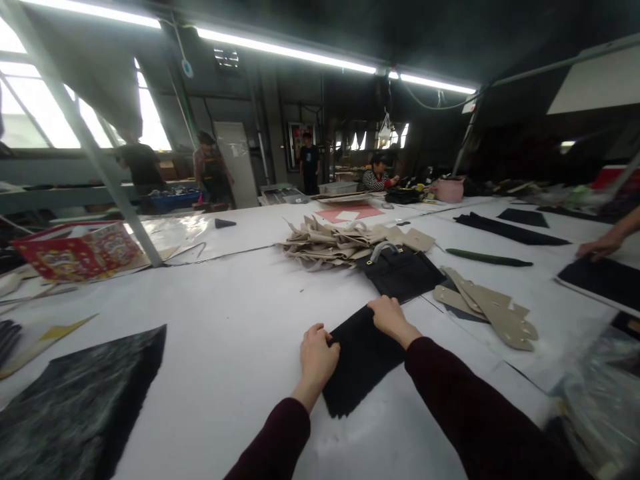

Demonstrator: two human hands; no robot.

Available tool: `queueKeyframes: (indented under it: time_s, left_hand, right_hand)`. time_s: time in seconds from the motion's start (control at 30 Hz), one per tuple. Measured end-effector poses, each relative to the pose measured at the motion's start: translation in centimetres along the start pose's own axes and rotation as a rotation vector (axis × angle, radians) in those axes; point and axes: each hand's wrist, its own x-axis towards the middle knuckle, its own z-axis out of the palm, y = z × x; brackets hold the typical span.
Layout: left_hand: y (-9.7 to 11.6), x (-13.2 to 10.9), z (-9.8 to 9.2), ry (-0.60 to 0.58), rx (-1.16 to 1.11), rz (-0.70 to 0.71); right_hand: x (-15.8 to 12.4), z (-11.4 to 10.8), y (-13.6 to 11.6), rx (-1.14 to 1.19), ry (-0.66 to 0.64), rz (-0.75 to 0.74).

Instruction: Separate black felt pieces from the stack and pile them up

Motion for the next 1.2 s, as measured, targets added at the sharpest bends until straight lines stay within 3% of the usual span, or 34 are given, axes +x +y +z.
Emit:
queueKeyframes:
  time_s: [0.13,0.27,0.37,0.5,0.7,0.83,0.93,1.07,1.2]
  left_hand:
    - [-0.8,1.1,1.1,0.003,0.051,0.007]
    - [-2.0,0.3,0.8,0.005,0.044,0.076]
    - [-4.0,-2.0,-1.3,0.044,0.006,0.173]
    - [-9.5,-7.8,-7.1,0.101,0.061,0.162]
    - [-18.2,-20.1,-19.0,0.266,0.326,-0.2]
    - [-22.0,-26.0,-24.4,0.374,0.457,-0.433]
    - [-23.4,-27.8,-25.6,0.353,0.464,-0.494]
    - [-23.8,-27.7,-24.6,0.242,0.462,-0.456]
    - [-24.5,-27.3,-23.6,0.21,0.424,-0.443]
  right_hand:
    - [-0.5,3.8,-1.0,-0.024,0.131,-0.06]
    - [-1.6,6.5,-1.2,0.019,0.235,-0.056]
    - [-2.1,6.6,-1.2,0.066,0.355,-0.008]
    - [-4.0,6.0,-3.0,0.181,0.429,-0.068]
    - [-10.2,7.4,-10.1,0.542,0.328,-0.262]
    - [-12.9,9.4,-16.4,0.772,0.087,-0.274]
    - [-15.0,10.0,-22.2,0.888,-0.052,-0.327]
    - [-17.3,10.1,-29.5,0.978,-0.183,-0.442]
    - [-18.8,10.0,-34.7,1.001,-0.312,-0.525]
